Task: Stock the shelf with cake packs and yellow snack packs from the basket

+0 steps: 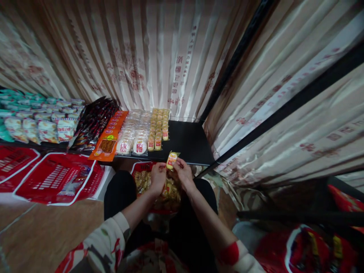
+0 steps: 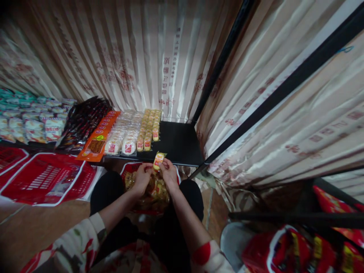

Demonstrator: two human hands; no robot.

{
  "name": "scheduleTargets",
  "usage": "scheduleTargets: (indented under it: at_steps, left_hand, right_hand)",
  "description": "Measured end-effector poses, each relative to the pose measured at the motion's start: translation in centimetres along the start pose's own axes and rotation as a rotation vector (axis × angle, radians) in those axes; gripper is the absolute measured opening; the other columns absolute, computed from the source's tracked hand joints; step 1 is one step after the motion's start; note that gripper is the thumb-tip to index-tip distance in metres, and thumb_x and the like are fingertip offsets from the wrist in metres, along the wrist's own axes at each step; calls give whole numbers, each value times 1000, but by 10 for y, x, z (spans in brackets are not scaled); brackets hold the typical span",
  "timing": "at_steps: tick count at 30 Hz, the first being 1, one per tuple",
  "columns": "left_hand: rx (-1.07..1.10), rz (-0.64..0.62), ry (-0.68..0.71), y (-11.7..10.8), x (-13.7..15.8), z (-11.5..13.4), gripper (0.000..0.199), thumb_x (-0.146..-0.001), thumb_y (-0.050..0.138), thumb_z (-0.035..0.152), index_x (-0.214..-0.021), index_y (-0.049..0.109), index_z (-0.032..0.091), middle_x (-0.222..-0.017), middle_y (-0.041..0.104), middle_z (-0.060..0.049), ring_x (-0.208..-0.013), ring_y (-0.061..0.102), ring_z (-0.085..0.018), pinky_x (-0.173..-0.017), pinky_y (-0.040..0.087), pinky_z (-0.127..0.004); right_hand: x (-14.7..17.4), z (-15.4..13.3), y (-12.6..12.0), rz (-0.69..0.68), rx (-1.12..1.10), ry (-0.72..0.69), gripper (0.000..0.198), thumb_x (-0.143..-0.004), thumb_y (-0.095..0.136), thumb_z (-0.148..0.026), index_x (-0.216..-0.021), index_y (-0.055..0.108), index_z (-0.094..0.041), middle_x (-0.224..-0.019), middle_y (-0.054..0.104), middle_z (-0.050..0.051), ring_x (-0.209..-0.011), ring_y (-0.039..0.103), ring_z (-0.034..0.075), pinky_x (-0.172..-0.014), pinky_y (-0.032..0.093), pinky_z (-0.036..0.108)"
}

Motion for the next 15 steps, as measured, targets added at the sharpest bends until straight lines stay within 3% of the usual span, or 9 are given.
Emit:
scheduleTargets:
  at_steps: [4, 7, 15]
  left_hand:
    - [-134, 51, 166, 3, -9, 27, 23, -74, 44, 7, -86, 61, 18, -95, 60, -5, -93, 57, -16, -90, 44, -31]
    - [-77, 32, 232, 13, -17, 38, 21, -79, 42, 11, -90, 60, 17, -98, 60, -6, -97, 56, -16, -93, 43, -32]
    - [230, -97, 90, 53, -56, 18, 42, -87, 43, 30, -128, 45, 19, -134, 48, -9, -121, 47, -19, -102, 39, -35]
  right_hand:
    - [-26, -12, 5, -3, 11, -71, 40, -59, 69, -37, -94, 62, -19, -86, 68, 2, -76, 63, 15, -75, 50, 28]
    - [-47, -20, 8, 8, 28, -124, 37, -59, 69, -35, -91, 62, -18, -83, 67, 2, -75, 61, 15, -76, 49, 28]
    - [-102, -30, 23, 6, 216, -184, 32, -66, 63, -33, -95, 63, -21, -87, 68, 1, -77, 61, 15, -77, 49, 28]
Point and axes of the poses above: each hand's wrist, its own x-axis away from the middle knuckle, its own y-axis out of the palm, z = x × y, the point moved 9 cm from there along -x, towards the middle knuckle
